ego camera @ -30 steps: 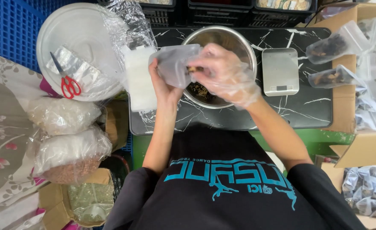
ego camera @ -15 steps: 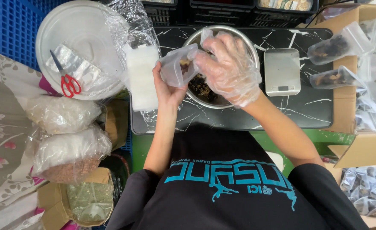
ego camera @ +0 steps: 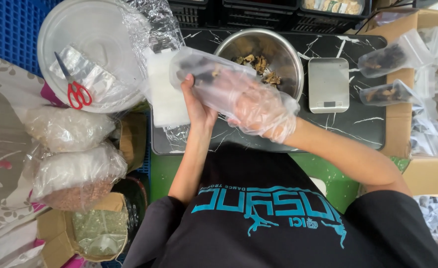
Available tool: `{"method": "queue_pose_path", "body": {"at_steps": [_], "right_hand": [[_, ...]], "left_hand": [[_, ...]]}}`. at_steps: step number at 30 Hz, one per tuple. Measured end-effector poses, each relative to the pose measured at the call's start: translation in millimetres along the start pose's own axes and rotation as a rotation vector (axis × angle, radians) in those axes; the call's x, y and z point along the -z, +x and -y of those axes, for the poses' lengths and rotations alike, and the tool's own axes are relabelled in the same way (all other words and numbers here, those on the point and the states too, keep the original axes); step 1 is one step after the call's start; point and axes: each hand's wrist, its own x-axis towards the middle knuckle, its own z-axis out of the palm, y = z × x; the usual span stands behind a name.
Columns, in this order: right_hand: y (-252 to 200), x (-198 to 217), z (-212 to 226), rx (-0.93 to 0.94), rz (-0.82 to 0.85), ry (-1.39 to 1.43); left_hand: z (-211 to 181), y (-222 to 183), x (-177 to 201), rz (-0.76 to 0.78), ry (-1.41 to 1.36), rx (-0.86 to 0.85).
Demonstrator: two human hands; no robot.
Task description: Packaging dried food items into small plastic bags, weighing them on a scale, and placing them into a cardboard box for shipping.
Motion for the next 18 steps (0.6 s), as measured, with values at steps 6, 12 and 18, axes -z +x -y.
{"method": "queue_pose_path", "body": {"at_steps": [6, 12, 18], "right_hand": [[-18.1, 7.4, 2.2, 0.075, -0.122, 0.208], [-34.2, -9.2, 11.4, -0.182, -0.356, 2.069], [-42.8, 2.9, -0.9, -0.06, -0.185, 1.753]], "left_hand": [[0.6, -2.1, 3.0, 0.071, 0.078, -0.147], [15.9, -14.0, -10.5, 0.203, 0.205, -0.293], [31.1, -20.0, -12.8, 0.236, 0.177, -0.188]]}}
